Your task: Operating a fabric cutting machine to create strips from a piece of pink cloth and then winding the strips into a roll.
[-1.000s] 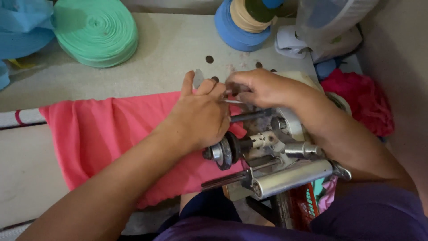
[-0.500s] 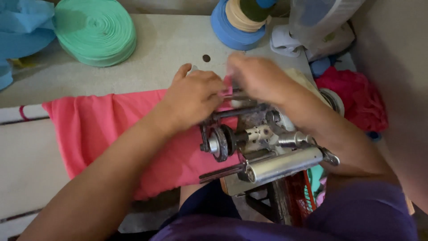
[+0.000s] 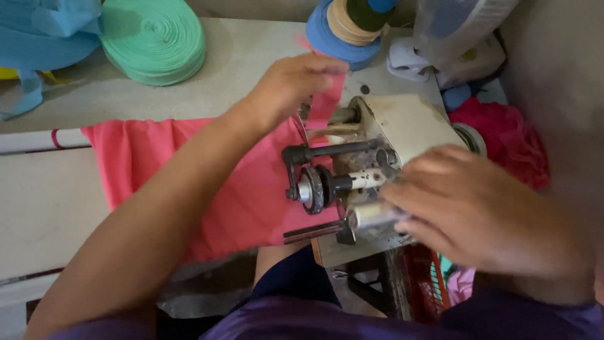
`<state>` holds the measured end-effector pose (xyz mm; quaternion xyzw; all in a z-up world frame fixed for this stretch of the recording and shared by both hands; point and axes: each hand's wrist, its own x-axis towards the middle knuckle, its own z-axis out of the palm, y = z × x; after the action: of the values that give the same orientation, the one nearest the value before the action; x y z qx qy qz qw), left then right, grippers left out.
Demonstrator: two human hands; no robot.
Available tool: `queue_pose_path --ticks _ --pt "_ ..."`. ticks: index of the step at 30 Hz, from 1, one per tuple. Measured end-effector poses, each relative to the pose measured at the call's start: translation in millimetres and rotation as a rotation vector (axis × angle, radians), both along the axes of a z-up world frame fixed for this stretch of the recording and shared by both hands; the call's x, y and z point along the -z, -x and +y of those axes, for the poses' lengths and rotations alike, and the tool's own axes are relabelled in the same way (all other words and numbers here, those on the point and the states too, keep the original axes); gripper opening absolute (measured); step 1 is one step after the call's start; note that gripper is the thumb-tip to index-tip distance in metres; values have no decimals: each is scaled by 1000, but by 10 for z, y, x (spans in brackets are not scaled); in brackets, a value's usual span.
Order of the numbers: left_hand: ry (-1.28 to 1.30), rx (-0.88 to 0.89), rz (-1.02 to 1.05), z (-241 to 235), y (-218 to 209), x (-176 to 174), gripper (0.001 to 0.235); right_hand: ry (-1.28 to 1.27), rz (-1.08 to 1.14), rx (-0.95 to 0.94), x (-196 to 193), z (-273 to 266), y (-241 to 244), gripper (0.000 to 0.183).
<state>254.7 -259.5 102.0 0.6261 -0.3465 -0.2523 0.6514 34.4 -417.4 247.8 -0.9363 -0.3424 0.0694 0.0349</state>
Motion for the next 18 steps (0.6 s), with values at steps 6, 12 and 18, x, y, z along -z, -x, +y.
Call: queue_pose_path --ticks 6,12,18 --pt "-391 -121 130 -220 -44 -412 47 176 -222 252 -2 -83 -697 7" --pt "102 -136 -404 -19 -25 -115 41 -47 -3 376 631 -395 -1557 31" --pt "-140 11 -1442 379 477 -117 46 -599 440 506 764 -512 -1632 48"
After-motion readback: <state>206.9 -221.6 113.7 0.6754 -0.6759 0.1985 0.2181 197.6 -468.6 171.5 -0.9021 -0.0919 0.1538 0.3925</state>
